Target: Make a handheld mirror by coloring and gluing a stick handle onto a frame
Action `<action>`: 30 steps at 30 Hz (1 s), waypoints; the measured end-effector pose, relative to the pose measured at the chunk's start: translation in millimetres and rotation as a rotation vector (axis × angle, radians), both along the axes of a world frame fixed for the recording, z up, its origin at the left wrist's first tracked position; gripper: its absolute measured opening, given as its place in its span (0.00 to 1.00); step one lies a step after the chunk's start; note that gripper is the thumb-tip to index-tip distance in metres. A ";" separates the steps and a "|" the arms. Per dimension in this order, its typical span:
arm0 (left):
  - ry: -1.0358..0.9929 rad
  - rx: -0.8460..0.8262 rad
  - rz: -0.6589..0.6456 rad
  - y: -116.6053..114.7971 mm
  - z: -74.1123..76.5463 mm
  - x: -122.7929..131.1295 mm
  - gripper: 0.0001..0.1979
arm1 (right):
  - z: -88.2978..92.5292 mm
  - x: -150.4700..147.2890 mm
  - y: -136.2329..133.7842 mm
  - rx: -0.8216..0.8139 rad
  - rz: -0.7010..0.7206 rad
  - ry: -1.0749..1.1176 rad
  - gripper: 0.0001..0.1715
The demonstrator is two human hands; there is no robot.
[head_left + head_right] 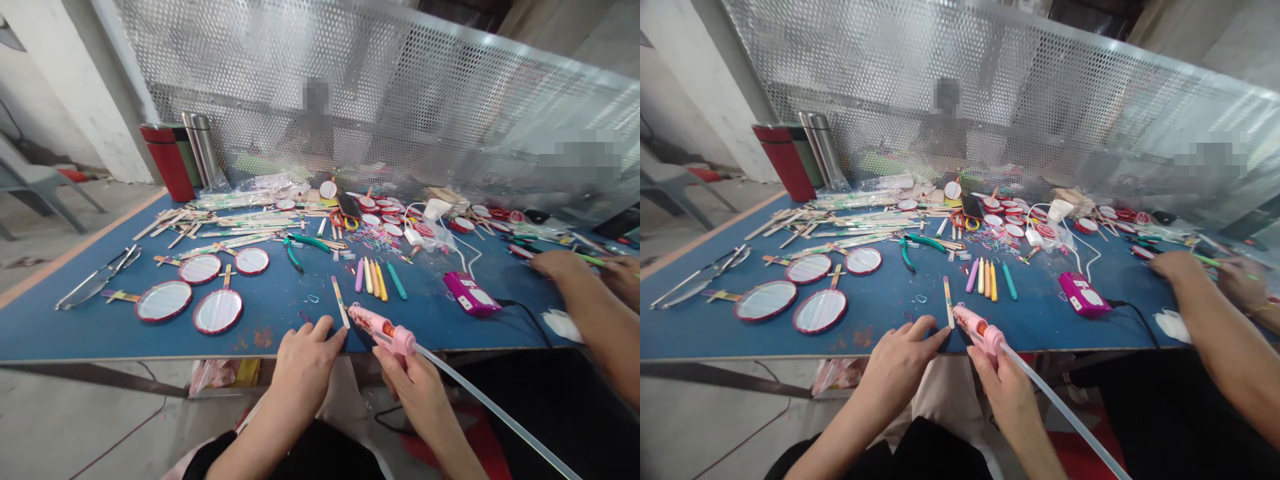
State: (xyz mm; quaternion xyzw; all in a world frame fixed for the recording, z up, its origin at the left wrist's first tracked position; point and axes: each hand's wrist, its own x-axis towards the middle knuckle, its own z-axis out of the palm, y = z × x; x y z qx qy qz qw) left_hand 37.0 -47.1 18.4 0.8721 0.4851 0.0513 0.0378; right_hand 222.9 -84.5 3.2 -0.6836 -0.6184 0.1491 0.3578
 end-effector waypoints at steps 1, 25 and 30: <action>0.000 -0.001 0.001 -0.1 0.3 -0.2 0.22 | 0.2 -0.6 1.2 -0.016 0.003 -0.001 0.22; 0.000 0.030 0.003 -0.7 -3.1 0.1 0.21 | 4.0 2.4 -4.5 -0.038 0.031 -0.013 0.22; -0.003 0.041 0.012 -0.8 -2.9 0.3 0.21 | 5.3 3.3 -6.3 -0.040 0.050 -0.014 0.21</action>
